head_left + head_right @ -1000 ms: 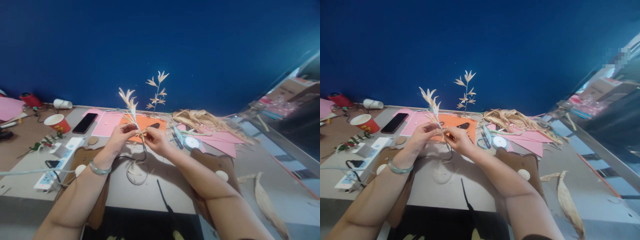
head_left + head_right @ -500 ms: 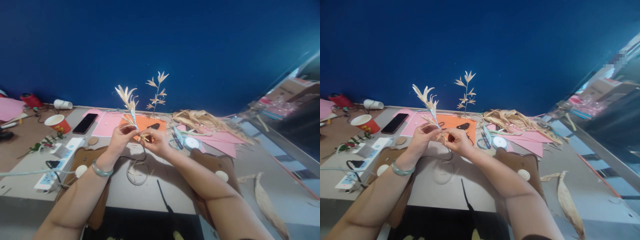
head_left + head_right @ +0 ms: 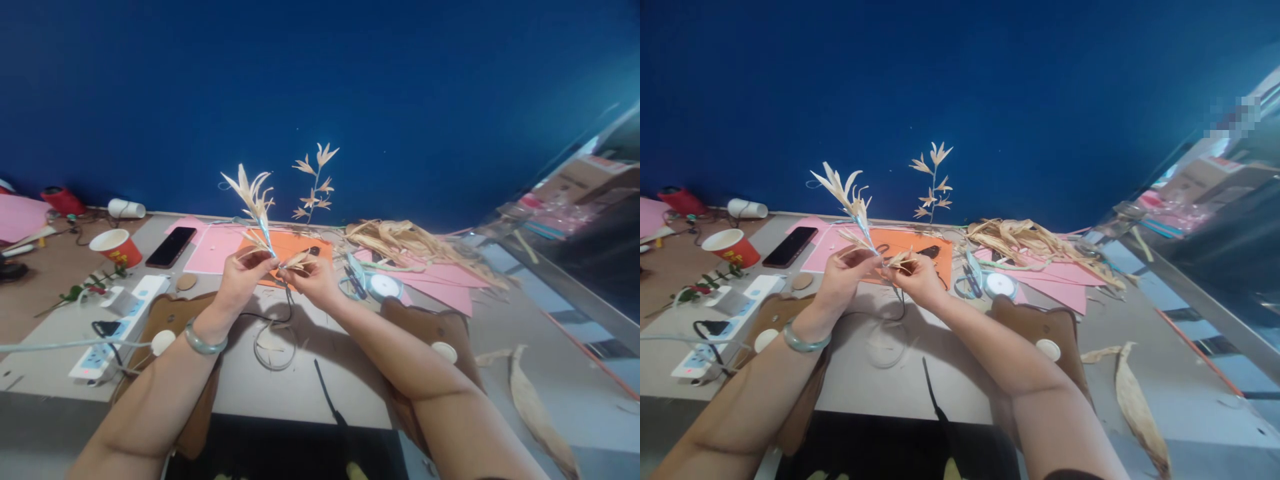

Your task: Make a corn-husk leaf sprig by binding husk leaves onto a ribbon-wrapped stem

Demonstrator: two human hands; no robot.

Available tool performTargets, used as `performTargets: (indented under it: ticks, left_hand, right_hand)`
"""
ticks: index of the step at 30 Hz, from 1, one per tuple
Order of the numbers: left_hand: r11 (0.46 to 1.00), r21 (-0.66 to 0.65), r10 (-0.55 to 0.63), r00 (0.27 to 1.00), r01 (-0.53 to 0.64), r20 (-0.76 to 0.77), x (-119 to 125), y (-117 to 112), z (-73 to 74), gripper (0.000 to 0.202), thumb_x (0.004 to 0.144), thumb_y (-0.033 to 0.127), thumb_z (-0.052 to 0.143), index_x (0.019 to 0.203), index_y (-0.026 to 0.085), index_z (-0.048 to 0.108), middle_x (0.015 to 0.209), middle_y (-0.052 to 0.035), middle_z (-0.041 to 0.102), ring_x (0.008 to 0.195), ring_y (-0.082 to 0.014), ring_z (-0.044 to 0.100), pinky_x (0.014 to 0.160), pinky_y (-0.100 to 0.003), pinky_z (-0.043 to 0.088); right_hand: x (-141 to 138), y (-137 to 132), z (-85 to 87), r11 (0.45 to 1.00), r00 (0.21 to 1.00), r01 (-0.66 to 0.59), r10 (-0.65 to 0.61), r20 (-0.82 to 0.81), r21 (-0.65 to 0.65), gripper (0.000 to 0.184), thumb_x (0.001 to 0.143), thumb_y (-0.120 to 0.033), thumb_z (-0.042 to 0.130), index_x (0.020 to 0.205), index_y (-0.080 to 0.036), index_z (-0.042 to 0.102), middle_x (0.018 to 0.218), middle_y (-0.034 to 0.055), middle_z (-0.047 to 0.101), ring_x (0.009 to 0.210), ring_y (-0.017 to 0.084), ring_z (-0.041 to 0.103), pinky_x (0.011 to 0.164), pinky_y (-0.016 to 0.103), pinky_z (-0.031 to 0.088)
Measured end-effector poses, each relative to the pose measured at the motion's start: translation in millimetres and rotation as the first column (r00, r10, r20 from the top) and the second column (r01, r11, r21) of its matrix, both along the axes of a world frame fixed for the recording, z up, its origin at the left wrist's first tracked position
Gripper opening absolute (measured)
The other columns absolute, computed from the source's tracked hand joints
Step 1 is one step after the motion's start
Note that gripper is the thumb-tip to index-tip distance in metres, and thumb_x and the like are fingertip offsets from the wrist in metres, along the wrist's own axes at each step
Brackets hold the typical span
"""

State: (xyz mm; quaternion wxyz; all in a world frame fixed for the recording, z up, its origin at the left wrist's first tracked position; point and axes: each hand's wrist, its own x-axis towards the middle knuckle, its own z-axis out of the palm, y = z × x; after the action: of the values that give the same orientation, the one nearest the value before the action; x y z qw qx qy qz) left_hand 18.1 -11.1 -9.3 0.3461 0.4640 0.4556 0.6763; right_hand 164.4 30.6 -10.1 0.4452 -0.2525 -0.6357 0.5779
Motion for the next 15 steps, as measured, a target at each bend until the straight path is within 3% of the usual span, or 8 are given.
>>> performTargets:
  ticks: [5,8,11,15]
  left_hand:
    - [0.999,0.004,-0.042,0.999,0.042,0.003,-3.5,0.9,-2.6,0.022,0.061,0.029,0.081,0.072,0.016,0.067,0.068,-0.0013,0.066,0.066,-0.0137,0.062,0.066,-0.026,0.052]
    - [0.997,0.047,-0.070,0.994,0.067,0.079,-3.8,0.5,-0.2,0.027,0.060,0.030,0.081,0.077,0.016,0.065,0.072,-0.0013,0.067,0.068,-0.0144,0.064,0.068,-0.027,0.052]
    - [0.992,0.108,-0.075,0.982,0.057,0.171,-2.4,0.2,2.3,0.027,0.062,0.031,0.080,0.078,0.017,0.064,0.072,0.0002,0.066,0.066,-0.0138,0.064,0.070,-0.029,0.052]
    - [0.995,0.087,0.023,0.983,-0.039,0.180,-0.5,1.2,0.8,0.022,0.060,0.030,0.081,0.070,0.018,0.065,0.066,0.0012,0.066,0.063,-0.0137,0.064,0.070,-0.029,0.053]
  right_hand:
    - [0.7,0.5,0.1,1.000,0.998,-0.030,0.029,0.056,0.002,0.032,0.067,-0.043,0.075,0.068,-0.014,0.060,0.052,-0.0019,0.054,0.042,0.007,0.046,0.042,0.022,0.039]
    - [0.2,-0.1,-0.7,0.999,0.994,-0.032,0.033,0.103,-0.013,0.033,0.071,-0.045,0.070,0.069,-0.014,0.059,0.044,-0.0040,0.048,0.038,0.008,0.045,0.039,0.021,0.036]
    - [-1.7,-1.6,-4.3,0.999,0.996,-0.016,0.019,0.090,-0.031,0.032,0.071,-0.044,0.071,0.070,-0.015,0.057,0.049,-0.0030,0.051,0.039,0.009,0.048,0.039,0.022,0.038]
    - [-4.1,-4.9,-7.7,1.000,0.999,-0.012,0.012,0.044,-0.011,0.032,0.070,-0.043,0.072,0.068,-0.016,0.055,0.059,-0.0008,0.055,0.041,0.008,0.050,0.041,0.022,0.042]
